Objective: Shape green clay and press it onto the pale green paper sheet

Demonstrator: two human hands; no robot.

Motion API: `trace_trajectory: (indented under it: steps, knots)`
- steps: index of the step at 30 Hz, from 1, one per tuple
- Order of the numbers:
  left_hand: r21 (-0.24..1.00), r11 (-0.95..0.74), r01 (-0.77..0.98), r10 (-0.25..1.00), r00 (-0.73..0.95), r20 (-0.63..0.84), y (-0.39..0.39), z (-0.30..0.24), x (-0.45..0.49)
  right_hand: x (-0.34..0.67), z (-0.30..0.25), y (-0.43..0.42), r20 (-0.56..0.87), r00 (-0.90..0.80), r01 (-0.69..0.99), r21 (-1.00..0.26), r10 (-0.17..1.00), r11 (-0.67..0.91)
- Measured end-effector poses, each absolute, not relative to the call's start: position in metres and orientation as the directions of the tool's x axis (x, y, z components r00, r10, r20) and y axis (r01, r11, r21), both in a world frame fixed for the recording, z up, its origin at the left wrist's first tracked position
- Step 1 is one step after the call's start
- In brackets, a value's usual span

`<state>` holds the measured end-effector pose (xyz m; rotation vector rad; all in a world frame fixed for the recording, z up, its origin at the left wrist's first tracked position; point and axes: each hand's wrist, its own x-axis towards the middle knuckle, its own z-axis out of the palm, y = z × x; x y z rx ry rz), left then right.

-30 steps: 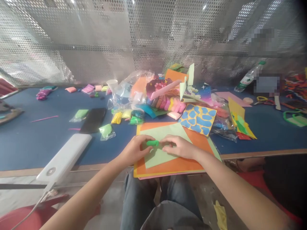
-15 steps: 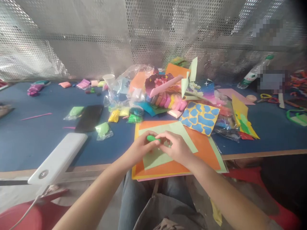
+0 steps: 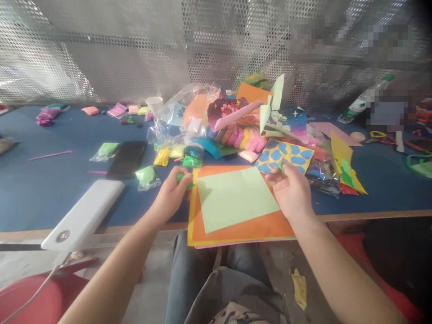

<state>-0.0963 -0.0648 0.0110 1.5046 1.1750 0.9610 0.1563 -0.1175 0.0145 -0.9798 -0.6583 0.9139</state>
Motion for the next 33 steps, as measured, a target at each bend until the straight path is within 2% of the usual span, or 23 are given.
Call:
trace_trajectory:
  steps: [4,8,15,19,25,27,29,30,31,32,33]
  knots:
    - [0.861,-0.271,0.43,0.941,0.308,0.143,-0.046,0.005,-0.096,0.158,0.015,-0.117,0.007,0.311,-0.4,-0.906,0.95,0.137]
    - [0.67,-0.448,0.592,0.883,0.409,0.229,-0.035,0.009,-0.077,0.142,0.015,-0.121,-0.048,0.191,-0.418,-0.908,0.98,0.037]
    - [0.447,-0.739,0.503,0.659,0.677,0.328,-0.002,0.01,-0.041,0.136,0.014,-0.124,-0.066,0.204,-0.258,-0.966,0.977,-0.011]
    - [0.265,-0.798,0.541,0.601,0.742,0.296,0.012,-0.001,-0.021,0.136,0.005,-0.128,-0.089,0.169,-0.079,-0.994,0.982,-0.077]
    - [0.145,-0.852,0.504,0.522,0.793,0.314,0.013,-0.005,-0.018,0.146,-0.014,-0.131,-0.12,0.162,0.073,-0.988,0.98,-0.133]
    - [0.235,-0.836,0.495,0.548,0.769,0.33,0.004,0.002,-0.02,0.145,-0.011,-0.132,-0.071,0.137,0.117,-0.989,0.988,-0.087]
    - [0.488,-0.741,0.461,0.649,0.679,0.343,-0.015,0.013,-0.018,0.139,-0.003,-0.132,0.06,0.127,0.162,-0.986,0.99,0.038]
    - [0.683,-0.617,0.391,0.741,0.58,0.338,-0.027,0.02,-0.017,0.134,0.002,-0.131,0.157,0.122,0.197,-0.972,0.98,0.131]
    - [0.868,-0.439,0.234,0.832,0.471,0.294,-0.041,0.026,-0.015,0.128,0.007,-0.131,0.275,0.106,0.246,-0.938,0.956,0.243]
    - [0.971,-0.237,0.04,0.891,0.408,0.2,-0.055,0.032,-0.014,0.122,0.011,-0.131,0.396,0.06,0.31,-0.88,0.916,0.36]
    - [0.992,-0.029,-0.126,0.901,0.427,0.08,-0.068,0.037,-0.014,0.115,0.014,-0.131,0.5,-0.038,0.387,-0.791,0.865,0.474]
